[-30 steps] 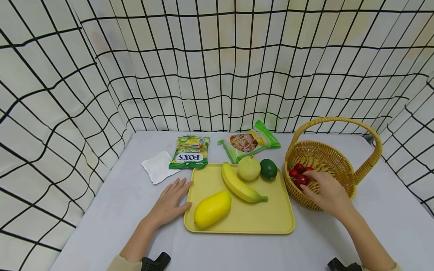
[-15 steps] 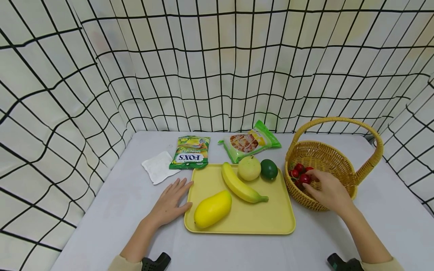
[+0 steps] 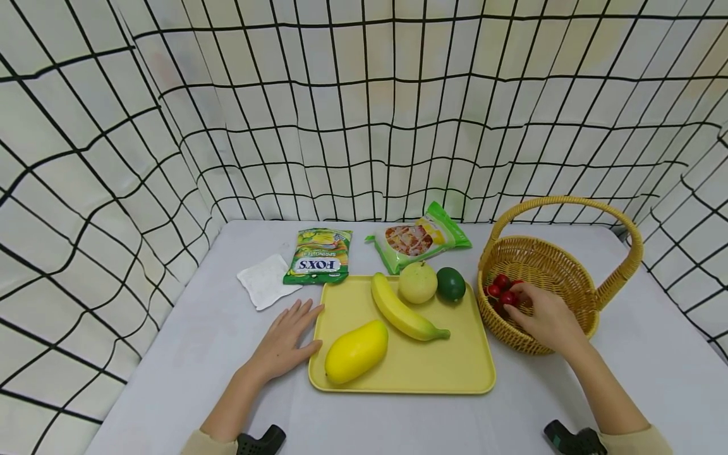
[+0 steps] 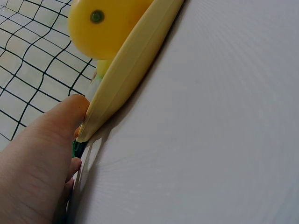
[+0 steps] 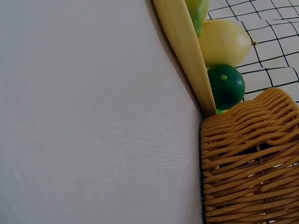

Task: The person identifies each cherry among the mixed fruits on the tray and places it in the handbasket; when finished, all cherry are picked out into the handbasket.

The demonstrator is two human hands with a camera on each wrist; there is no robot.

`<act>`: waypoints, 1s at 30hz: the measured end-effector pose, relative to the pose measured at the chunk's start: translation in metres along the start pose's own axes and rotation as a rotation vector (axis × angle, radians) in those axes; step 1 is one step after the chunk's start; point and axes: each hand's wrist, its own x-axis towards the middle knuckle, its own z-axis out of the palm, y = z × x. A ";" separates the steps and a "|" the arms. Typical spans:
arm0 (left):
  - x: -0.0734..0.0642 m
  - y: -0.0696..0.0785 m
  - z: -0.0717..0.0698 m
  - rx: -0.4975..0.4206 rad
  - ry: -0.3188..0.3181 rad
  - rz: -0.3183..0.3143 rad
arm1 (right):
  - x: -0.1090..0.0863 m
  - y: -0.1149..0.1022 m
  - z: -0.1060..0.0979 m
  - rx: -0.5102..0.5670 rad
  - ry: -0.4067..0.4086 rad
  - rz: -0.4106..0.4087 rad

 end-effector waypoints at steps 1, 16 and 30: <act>0.000 0.000 0.000 0.001 0.001 0.001 | 0.000 0.000 0.000 0.001 0.001 0.001; 0.000 0.000 0.000 0.003 0.001 0.000 | -0.003 0.004 0.000 0.043 0.031 0.053; 0.000 0.002 -0.001 -0.003 -0.010 -0.007 | -0.004 0.004 -0.003 0.049 -0.028 0.120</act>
